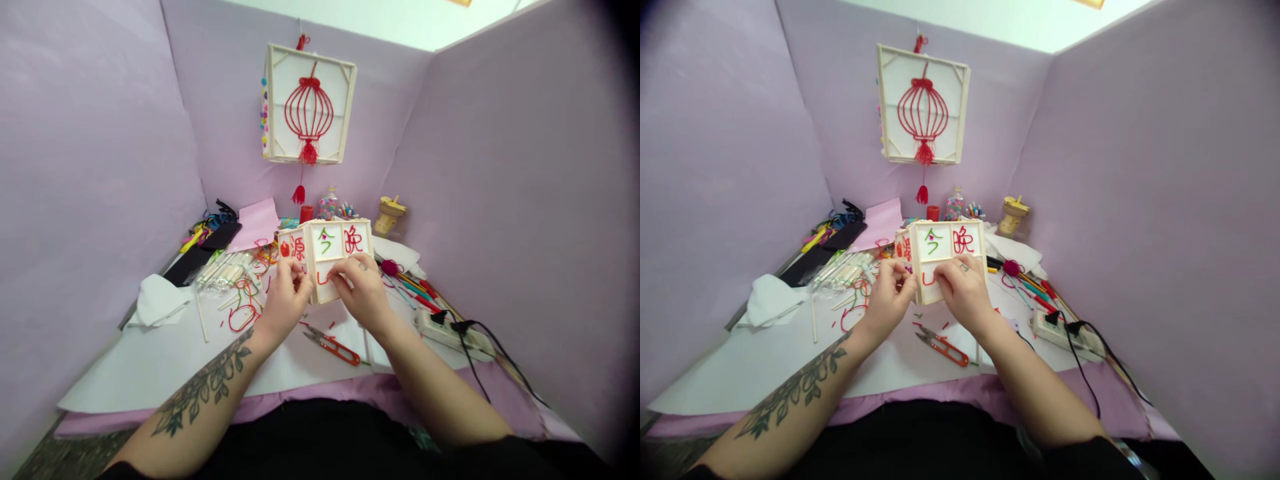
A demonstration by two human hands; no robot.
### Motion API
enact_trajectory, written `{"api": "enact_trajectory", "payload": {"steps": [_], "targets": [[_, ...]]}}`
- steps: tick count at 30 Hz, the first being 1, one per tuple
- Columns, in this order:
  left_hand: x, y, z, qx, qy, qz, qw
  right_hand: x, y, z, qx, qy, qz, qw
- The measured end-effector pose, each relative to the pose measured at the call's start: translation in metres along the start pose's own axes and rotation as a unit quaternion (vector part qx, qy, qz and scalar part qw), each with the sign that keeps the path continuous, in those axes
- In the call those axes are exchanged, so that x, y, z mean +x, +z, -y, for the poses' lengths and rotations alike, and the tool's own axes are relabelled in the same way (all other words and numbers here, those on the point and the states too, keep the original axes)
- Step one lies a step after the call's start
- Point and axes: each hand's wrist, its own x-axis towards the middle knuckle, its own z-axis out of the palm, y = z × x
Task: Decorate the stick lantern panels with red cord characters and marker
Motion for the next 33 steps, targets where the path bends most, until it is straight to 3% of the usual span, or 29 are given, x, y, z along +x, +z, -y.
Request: {"api": "enact_trajectory", "payload": {"steps": [8,14,18,25,33], "targets": [[0.000,0.001,-0.001,-0.010,0.003,0.001,1.000,0.002,0.004,-0.001,-0.003,0.000,0.003,1.000],[0.000,0.000,-0.002,-0.013,0.001,0.009,1.000,0.010,-0.009,-0.002,0.054,0.007,-0.035,0.998],[0.000,0.000,0.000,-0.012,0.001,0.010,1.000,0.004,-0.017,0.000,0.036,0.010,-0.063,0.997],[0.000,0.001,0.002,-0.007,0.001,0.000,1.000,-0.020,-0.002,0.004,0.011,0.023,-0.055,0.998],[0.000,0.000,0.001,-0.009,0.005,0.002,1.000,-0.016,0.004,0.004,0.011,0.044,-0.065,0.997]]}}
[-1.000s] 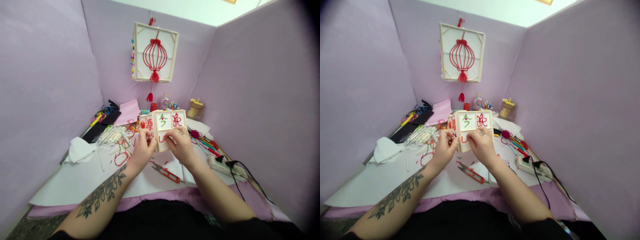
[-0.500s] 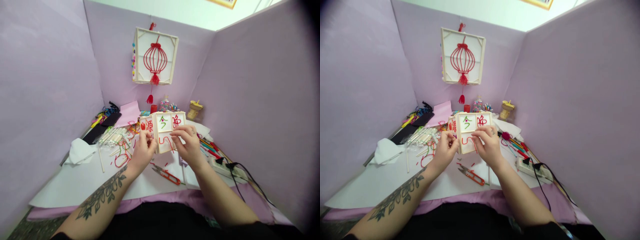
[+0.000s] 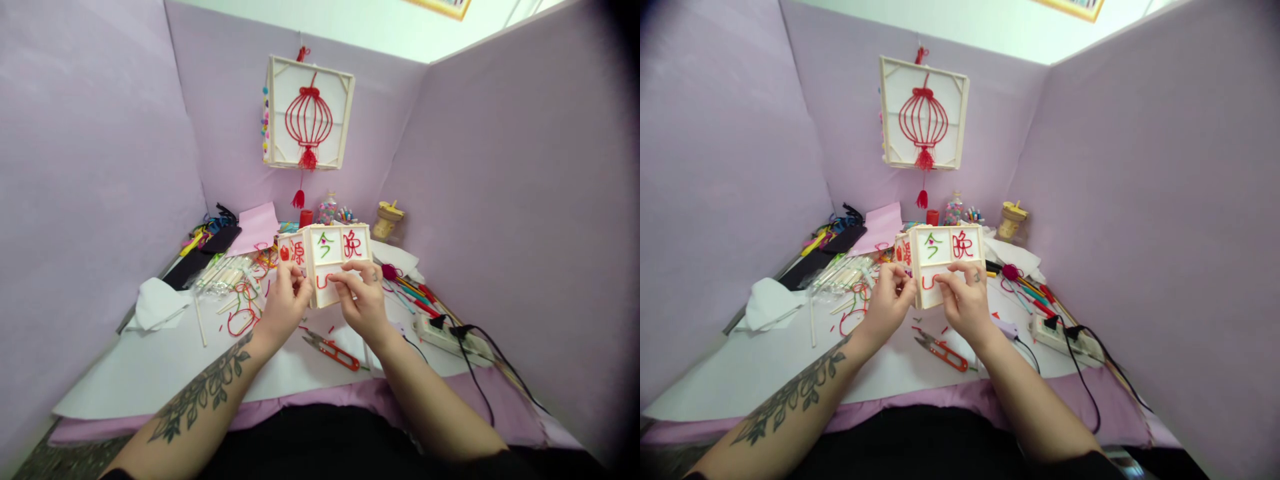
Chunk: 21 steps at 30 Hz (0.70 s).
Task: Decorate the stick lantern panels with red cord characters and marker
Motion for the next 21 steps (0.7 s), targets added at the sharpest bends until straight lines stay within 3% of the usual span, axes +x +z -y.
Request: {"api": "enact_trajectory", "payload": {"steps": [13,19,21], "targets": [[0.000,0.000,0.000,-0.012,-0.011,-0.002,1.000,0.000,0.002,-0.001,0.001,-0.001,0.001,1.000],[0.000,0.000,-0.002,0.010,-0.007,-0.003,1.000,-0.002,-0.006,-0.002,-0.016,0.029,-0.039,0.999],[0.000,0.000,-0.001,0.006,-0.008,0.000,1.000,-0.004,-0.005,-0.003,-0.041,0.036,-0.017,0.998]]}}
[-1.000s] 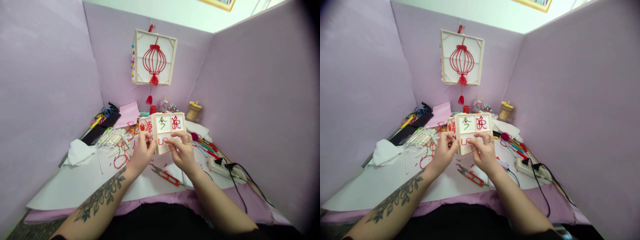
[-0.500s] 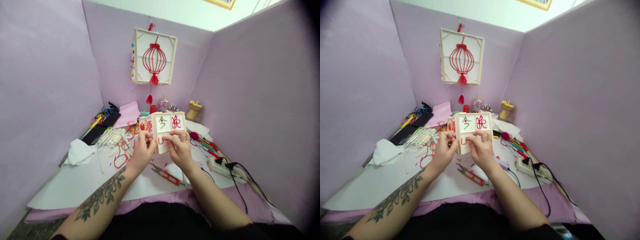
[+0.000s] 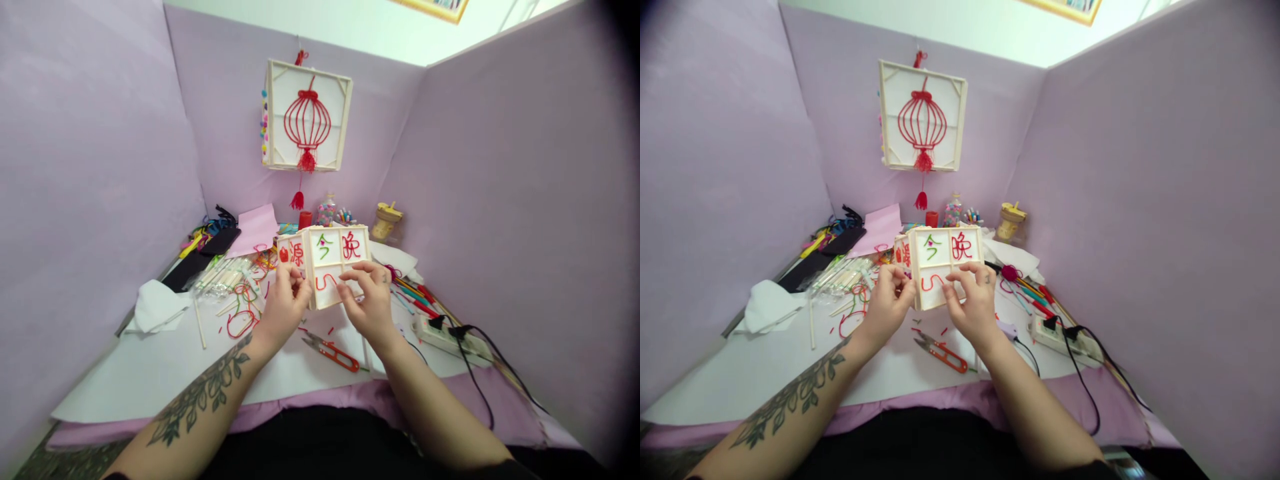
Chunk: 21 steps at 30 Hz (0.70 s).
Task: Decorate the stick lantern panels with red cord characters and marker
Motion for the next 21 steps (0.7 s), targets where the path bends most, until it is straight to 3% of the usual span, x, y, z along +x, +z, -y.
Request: {"api": "enact_trajectory", "payload": {"steps": [3,6,13,21], "targets": [[0.000,0.000,0.002,-0.007,0.000,0.003,1.000,-0.002,0.005,-0.002,-0.023,0.000,0.039,0.999],[0.000,0.000,0.003,-0.003,0.001,0.002,1.000,0.002,0.006,0.001,-0.025,-0.004,0.035,0.999],[0.000,0.001,0.004,-0.003,0.002,0.006,1.000,0.016,-0.004,0.016,0.056,-0.055,0.078,0.994],[0.000,0.001,0.006,0.007,0.000,-0.002,1.000,0.014,0.008,0.035,0.167,-0.004,0.068,0.984]]}}
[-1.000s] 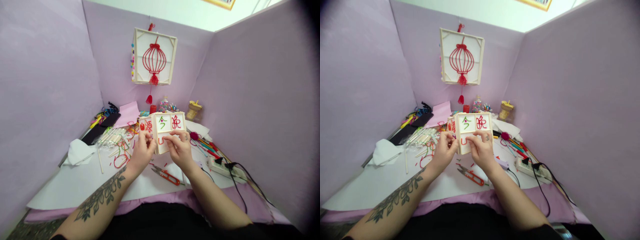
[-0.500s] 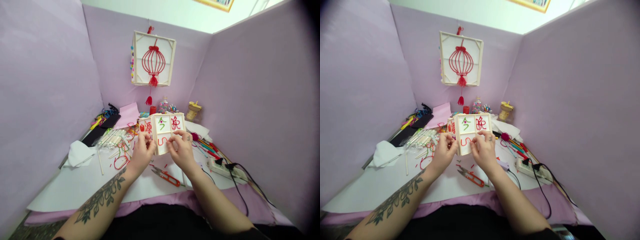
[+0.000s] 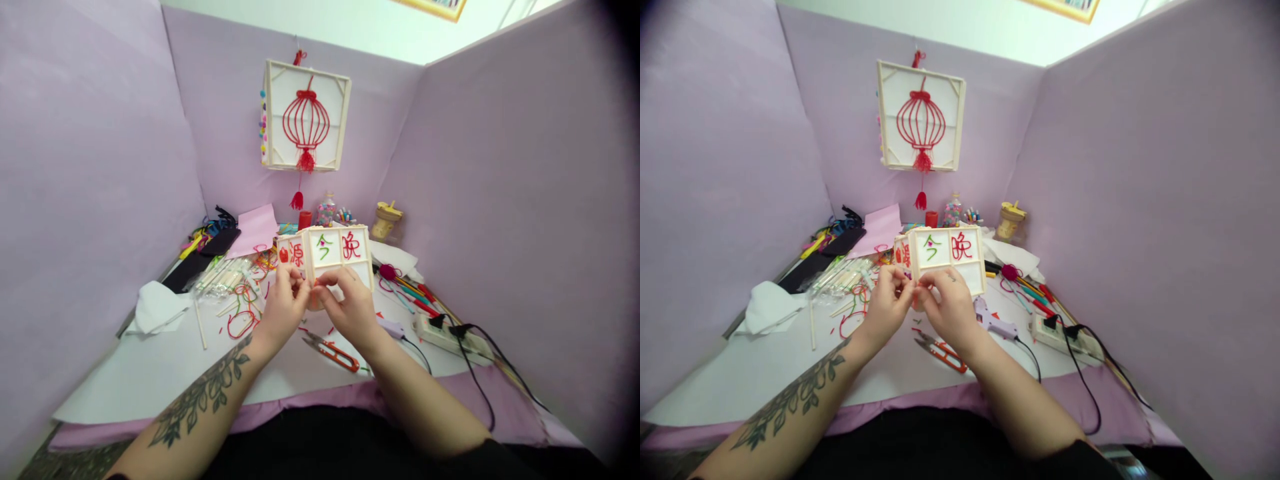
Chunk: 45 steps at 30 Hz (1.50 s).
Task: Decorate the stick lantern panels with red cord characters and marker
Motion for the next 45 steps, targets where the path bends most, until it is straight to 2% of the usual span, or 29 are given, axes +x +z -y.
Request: {"api": "enact_trajectory", "payload": {"steps": [3,5,10,13,18,28,37,45], "targets": [[0.000,-0.001,-0.001,0.002,-0.011,0.001,1.000,0.000,-0.005,0.000,0.044,-0.007,0.001,0.999],[0.000,-0.001,-0.002,-0.001,-0.012,0.004,1.000,-0.003,-0.011,-0.004,0.036,-0.021,-0.017,0.999],[0.000,-0.001,-0.002,-0.002,-0.008,0.001,1.000,-0.017,-0.013,-0.018,-0.093,-0.035,-0.100,0.990],[0.000,-0.002,0.000,0.004,-0.004,0.001,1.000,-0.024,-0.006,-0.021,-0.134,-0.032,-0.096,0.986],[-0.001,-0.001,0.000,0.002,-0.010,0.000,1.000,-0.024,0.000,-0.021,-0.138,-0.003,-0.098,0.986],[-0.001,-0.002,-0.001,0.000,-0.015,0.001,1.000,-0.016,-0.001,-0.020,-0.124,-0.005,-0.074,0.990],[-0.001,-0.001,-0.002,-0.005,-0.014,0.002,1.000,-0.016,-0.001,-0.021,-0.134,-0.036,-0.079,0.987],[-0.001,-0.002,-0.003,0.010,-0.007,0.001,1.000,-0.017,-0.004,-0.019,-0.111,-0.004,-0.085,0.990]]}}
